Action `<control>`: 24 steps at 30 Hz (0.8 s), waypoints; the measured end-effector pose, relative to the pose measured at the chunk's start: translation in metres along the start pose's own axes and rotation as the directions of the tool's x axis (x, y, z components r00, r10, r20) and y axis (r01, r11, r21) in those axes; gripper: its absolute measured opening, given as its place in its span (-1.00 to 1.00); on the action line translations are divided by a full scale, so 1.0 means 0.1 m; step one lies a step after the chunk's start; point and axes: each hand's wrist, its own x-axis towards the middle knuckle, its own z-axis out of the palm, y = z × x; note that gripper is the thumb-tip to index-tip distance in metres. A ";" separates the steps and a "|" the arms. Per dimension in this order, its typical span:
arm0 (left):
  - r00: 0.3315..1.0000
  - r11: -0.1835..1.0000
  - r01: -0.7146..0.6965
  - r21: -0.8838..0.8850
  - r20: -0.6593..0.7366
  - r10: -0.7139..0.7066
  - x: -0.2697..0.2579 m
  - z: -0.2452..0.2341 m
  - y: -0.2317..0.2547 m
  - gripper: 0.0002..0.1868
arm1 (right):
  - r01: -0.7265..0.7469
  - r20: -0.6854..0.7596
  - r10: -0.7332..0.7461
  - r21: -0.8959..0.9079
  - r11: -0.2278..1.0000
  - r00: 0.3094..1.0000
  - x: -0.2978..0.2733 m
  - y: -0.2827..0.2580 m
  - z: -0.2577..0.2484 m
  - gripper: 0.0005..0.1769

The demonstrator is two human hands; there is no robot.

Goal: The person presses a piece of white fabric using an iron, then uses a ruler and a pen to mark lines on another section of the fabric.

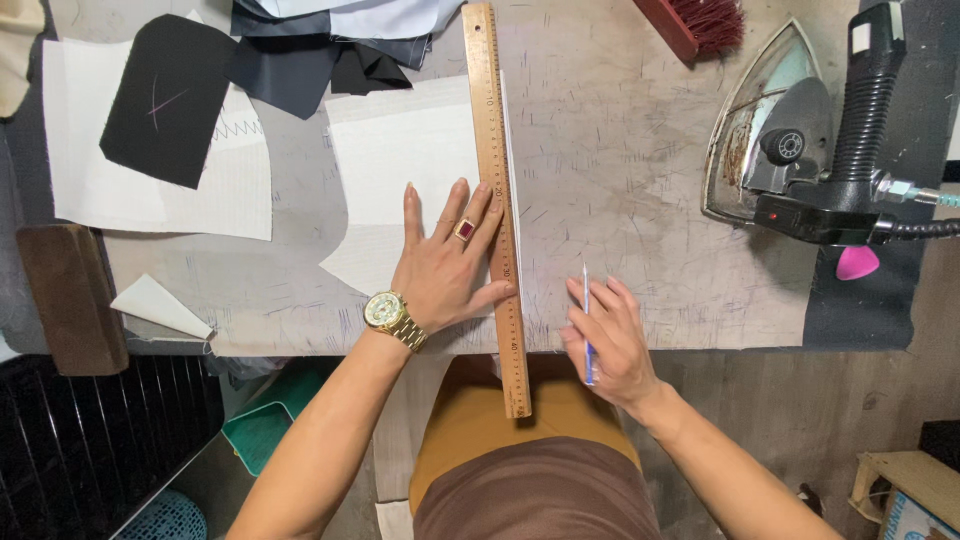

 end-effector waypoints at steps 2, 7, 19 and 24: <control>0.998 0.999 -0.026 -0.035 -0.058 0.024 -0.03 0.17 -0.06 0.05 | 0.036 0.030 -0.034 -0.060 0.998 0.999 0.05 -0.01 0.08 -0.61; 0.974 0.990 -0.087 -0.109 -0.217 0.062 -0.07 0.34 -0.11 -0.04 | 0.098 0.119 -0.080 -0.158 0.983 0.990 0.10 -0.06 0.16 -0.28; 0.985 0.993 -0.054 -0.101 -0.168 0.036 -0.05 0.38 -0.11 0.00 | 0.095 0.176 -0.058 -0.210 0.973 0.983 0.09 -0.04 0.17 -0.24; 0.987 0.990 -0.057 -0.127 -0.157 0.037 -0.05 0.36 -0.11 -0.02 | 0.096 0.181 -0.059 -0.203 0.974 0.982 0.09 -0.04 0.17 -0.25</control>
